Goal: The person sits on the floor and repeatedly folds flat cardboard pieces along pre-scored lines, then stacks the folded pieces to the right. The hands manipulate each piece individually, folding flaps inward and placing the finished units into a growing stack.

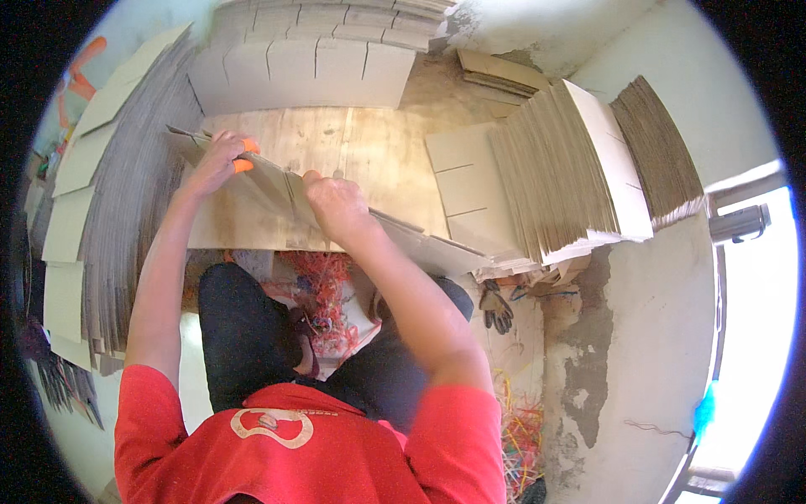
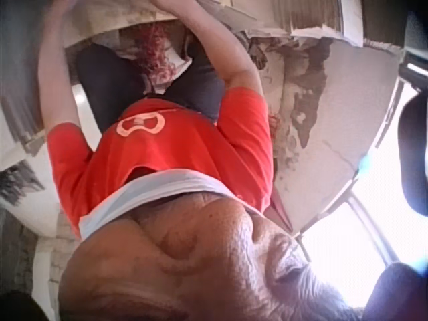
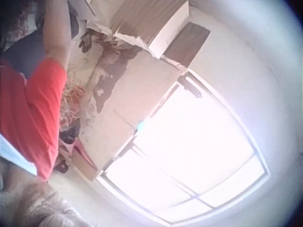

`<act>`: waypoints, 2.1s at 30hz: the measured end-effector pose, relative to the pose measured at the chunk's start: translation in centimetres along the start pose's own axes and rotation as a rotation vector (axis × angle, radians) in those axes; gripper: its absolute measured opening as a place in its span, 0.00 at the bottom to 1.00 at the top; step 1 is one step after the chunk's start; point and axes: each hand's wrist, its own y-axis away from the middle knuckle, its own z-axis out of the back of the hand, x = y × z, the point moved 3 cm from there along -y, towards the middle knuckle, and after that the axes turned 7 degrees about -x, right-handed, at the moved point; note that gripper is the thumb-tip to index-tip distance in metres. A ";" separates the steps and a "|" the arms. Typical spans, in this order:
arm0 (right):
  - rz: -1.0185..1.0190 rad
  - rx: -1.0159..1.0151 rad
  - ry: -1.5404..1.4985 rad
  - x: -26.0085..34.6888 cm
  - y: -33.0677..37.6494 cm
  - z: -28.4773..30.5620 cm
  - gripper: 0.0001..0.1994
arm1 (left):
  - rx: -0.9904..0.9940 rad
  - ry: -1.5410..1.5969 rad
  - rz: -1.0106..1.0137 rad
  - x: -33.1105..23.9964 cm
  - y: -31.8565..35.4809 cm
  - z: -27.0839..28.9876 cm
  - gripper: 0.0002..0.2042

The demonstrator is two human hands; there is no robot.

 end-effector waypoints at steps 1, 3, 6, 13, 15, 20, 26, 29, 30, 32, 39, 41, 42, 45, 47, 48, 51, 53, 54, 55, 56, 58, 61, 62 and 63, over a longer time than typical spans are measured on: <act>0.030 -0.030 -0.004 0.2 -0.1 0.2 0.15 | 0.032 0.101 0.077 1.6 0.2 -0.4 0.18; 0.085 -0.090 0.011 0.1 -0.2 1.1 0.13 | 0.046 0.154 0.097 3.6 -0.4 -0.9 0.17; -0.049 -0.043 0.158 0.5 2.2 6.7 0.17 | -0.077 -0.296 -0.280 -3.0 -2.9 2.8 0.15; -0.054 -0.799 0.594 -2.4 7.9 21.2 0.28 | -0.401 -0.713 -0.658 -17.4 -4.6 17.4 0.14; 0.018 -1.018 0.678 -5.1 9.9 24.2 0.28 | -0.498 -0.897 -0.664 -17.0 -3.3 20.5 0.16; -0.825 -0.455 0.819 -20.9 15.6 24.3 0.46 | -0.395 -1.184 -0.231 -9.9 1.2 27.6 0.16; -0.961 -0.206 0.635 -28.6 19.3 22.2 0.35 | -0.233 -1.219 0.317 -2.0 6.1 29.1 0.06; -0.809 -0.246 0.614 -29.3 19.5 22.1 0.24 | -0.146 -1.150 0.387 -0.2 8.3 27.7 0.04; -0.769 -0.257 0.608 -29.2 19.2 22.3 0.22 | -0.117 -1.124 0.424 0.5 8.9 26.9 0.03; -0.807 -0.272 0.641 -27.1 18.3 22.5 0.21 | -0.028 -1.119 0.476 1.6 10.1 25.1 0.05; -0.802 -0.260 0.680 -28.4 18.5 24.1 0.19 | -0.057 -1.083 0.565 2.2 12.1 22.6 0.08; -0.734 -0.211 0.675 -28.6 18.0 23.7 0.14 | -0.075 -1.129 0.592 2.0 12.1 22.8 0.07; -0.687 -0.205 0.682 -28.7 17.5 23.3 0.12 | -0.097 -1.157 0.607 2.0 11.9 23.1 0.07; -0.617 -0.205 0.707 -28.3 16.8 23.4 0.05 | -0.073 -1.112 0.581 2.4 11.7 22.4 0.06; -0.607 -0.230 0.697 -27.4 16.4 24.3 0.04 | -0.079 -1.068 0.593 2.6 12.6 22.8 0.05; -0.636 -0.311 0.646 -29.0 17.4 25.3 0.08 | -0.090 -1.029 0.585 2.5 12.3 22.6 0.05; -0.518 -0.307 0.606 -29.4 17.8 26.4 0.09 | -0.061 -0.944 0.617 2.7 13.1 23.7 0.05; -0.555 -0.253 0.634 -29.3 17.0 26.2 0.11 | -0.064 -0.894 0.643 2.6 13.5 23.9 0.05; -0.581 -0.253 0.672 -29.4 17.0 25.3 0.10 | -0.066 -0.867 0.649 2.2 13.2 24.0 0.06; -0.608 -0.253 0.709 -29.4 16.9 25.0 0.09 | -0.048 -0.882 0.671 1.9 12.9 24.0 0.06; -0.601 -0.276 0.739 -29.4 17.0 25.0 0.06 | -0.030 -0.896 0.691 1.5 12.5 23.9 0.06; -0.565 -0.377 0.780 -30.2 17.4 25.1 0.08 | -0.065 -0.947 0.651 0.4 12.1 23.3 0.07; -0.519 -0.423 0.639 -29.3 17.3 25.2 0.10 | -0.229 -0.998 0.498 -1.7 11.7 21.9 0.09; -0.509 -0.421 0.562 -28.7 16.9 25.5 0.11 | -0.274 -0.973 0.456 -2.8 11.5 21.2 0.10; -0.658 -0.304 0.483 -29.6 17.1 26.3 0.14 | -0.327 -0.942 0.408 -4.0 10.9 20.5 0.10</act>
